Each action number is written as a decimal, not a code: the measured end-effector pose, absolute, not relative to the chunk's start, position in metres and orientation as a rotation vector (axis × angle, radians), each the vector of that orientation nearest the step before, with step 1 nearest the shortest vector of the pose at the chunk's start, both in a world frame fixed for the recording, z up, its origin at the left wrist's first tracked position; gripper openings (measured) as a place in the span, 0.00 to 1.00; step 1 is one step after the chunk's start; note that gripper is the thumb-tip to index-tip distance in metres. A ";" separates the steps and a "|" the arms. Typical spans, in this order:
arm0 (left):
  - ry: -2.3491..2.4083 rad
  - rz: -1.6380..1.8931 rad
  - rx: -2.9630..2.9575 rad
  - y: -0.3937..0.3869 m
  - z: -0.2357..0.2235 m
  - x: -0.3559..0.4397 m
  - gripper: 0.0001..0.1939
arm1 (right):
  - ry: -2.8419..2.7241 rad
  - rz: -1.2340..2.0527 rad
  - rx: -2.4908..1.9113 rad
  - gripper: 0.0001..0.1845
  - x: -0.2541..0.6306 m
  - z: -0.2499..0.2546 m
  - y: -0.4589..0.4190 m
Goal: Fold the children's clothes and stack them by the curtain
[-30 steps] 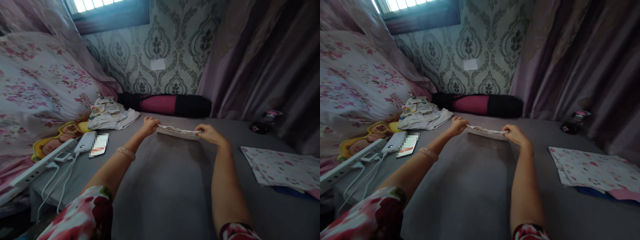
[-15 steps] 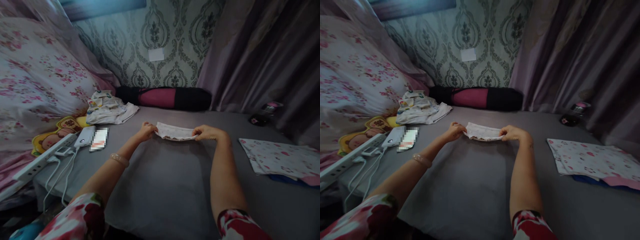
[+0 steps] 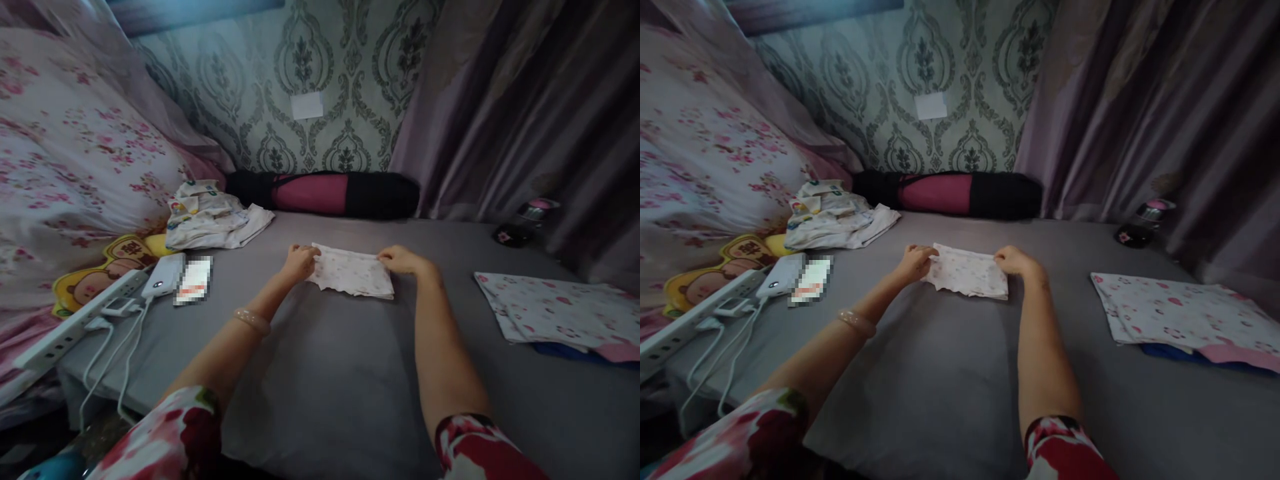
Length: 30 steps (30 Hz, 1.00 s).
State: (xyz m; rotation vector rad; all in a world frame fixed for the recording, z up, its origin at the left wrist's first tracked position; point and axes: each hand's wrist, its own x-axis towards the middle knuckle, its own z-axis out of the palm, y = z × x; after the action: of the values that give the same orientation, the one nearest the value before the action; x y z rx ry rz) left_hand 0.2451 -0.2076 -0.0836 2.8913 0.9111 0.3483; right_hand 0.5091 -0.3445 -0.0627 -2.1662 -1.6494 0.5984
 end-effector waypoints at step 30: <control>1.119 0.352 2.872 -0.210 -0.135 0.305 0.25 | -1.414 0.023 -2.500 0.29 0.419 -0.125 -0.314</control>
State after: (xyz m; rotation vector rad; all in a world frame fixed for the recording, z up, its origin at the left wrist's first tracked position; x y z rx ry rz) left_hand 0.3047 -0.2097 -0.1346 2.8719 1.1192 0.3521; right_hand 0.4192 -0.3139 -0.1247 -2.5003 -1.4145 0.0232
